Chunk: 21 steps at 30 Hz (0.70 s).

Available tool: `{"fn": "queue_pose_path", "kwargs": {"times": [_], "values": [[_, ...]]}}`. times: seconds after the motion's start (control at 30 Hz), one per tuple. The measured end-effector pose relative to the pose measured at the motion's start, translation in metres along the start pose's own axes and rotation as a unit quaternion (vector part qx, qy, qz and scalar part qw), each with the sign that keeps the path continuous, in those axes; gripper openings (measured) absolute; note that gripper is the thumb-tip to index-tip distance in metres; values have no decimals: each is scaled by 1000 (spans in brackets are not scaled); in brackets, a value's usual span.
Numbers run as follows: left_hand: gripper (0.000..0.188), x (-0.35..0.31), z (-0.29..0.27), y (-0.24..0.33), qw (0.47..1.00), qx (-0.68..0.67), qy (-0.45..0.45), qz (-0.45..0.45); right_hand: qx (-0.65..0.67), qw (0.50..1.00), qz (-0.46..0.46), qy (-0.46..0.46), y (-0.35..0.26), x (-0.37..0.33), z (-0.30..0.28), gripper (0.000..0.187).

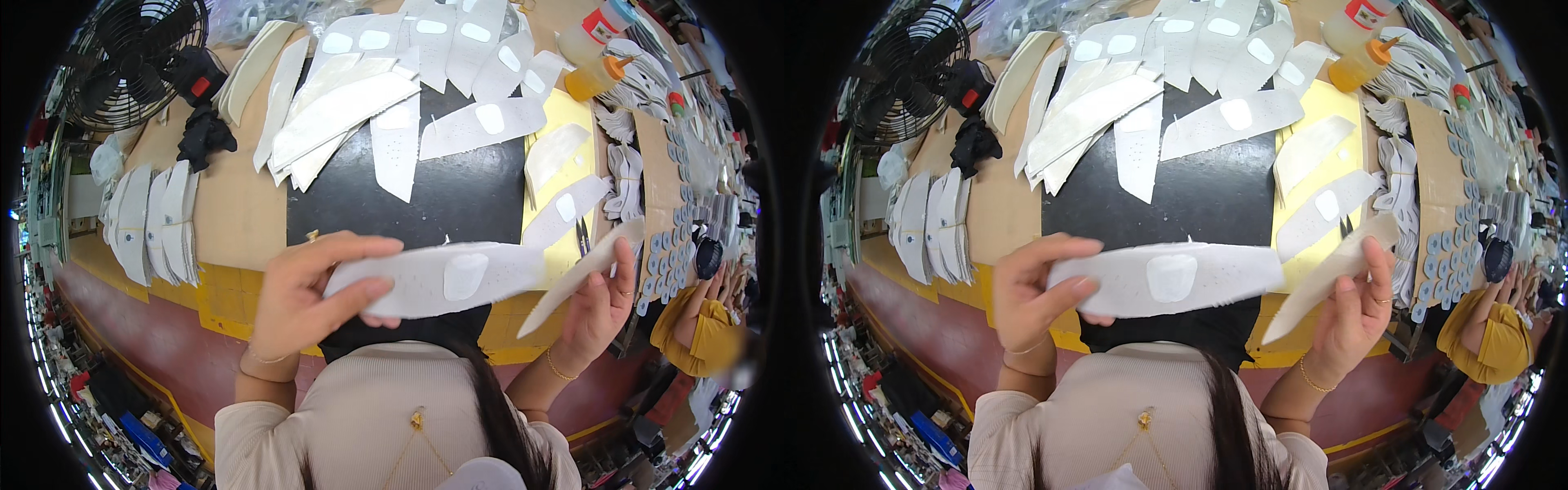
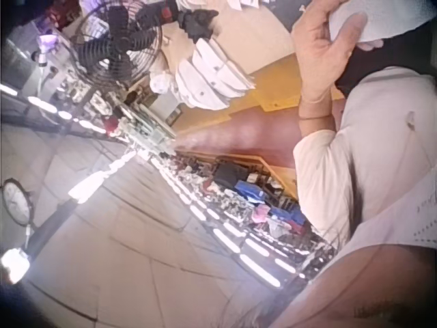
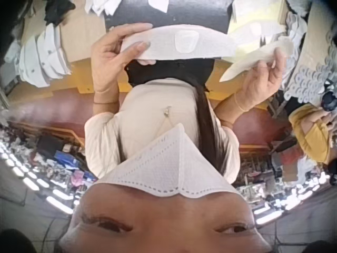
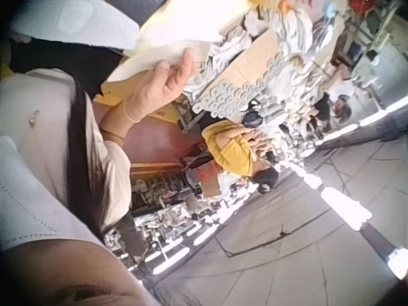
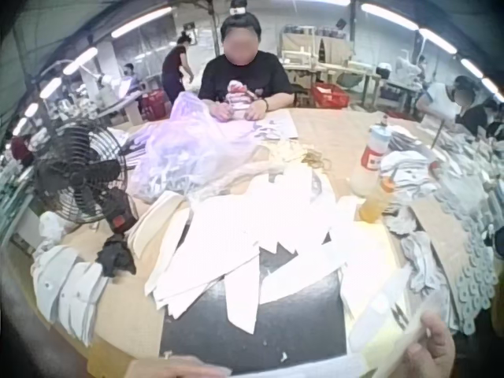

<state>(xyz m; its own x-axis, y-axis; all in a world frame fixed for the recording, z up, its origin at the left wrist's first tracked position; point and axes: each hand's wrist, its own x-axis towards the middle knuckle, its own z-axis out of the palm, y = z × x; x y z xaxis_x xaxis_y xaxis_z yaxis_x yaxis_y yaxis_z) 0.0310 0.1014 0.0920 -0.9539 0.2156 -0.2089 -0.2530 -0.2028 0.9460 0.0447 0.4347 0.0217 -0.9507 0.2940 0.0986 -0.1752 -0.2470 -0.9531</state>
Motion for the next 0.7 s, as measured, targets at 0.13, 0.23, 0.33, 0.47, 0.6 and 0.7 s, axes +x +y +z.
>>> {"fn": "queue_pose_path", "kwargs": {"times": [0.13, 0.23, 0.33, 0.47, 0.6, 0.7], "values": [[38, 16, -7, -49, 983, 148, 94, -62, -13, 1000, -21, -13, -1, 1, -4, 42], [50, 3, -15, -57, 861, 457, 220, -43, -90, 983, -30, -157, -4, 9, 18, 34], [68, -9, -30, -61, 919, 356, 169, 24, -83, 948, 60, -300, 4, 0, 55, 38], [59, -9, -4, -43, 989, 130, 48, -51, -209, 822, 88, -522, 15, -7, 100, 56], [25, -13, -14, -47, 990, 91, -6, -108, -149, 840, 273, -444, 7, -15, 99, 56], [8, -14, -23, -48, 990, 45, 123, -45, -275, 797, 340, -416, 4, -1, 72, 54]]}}
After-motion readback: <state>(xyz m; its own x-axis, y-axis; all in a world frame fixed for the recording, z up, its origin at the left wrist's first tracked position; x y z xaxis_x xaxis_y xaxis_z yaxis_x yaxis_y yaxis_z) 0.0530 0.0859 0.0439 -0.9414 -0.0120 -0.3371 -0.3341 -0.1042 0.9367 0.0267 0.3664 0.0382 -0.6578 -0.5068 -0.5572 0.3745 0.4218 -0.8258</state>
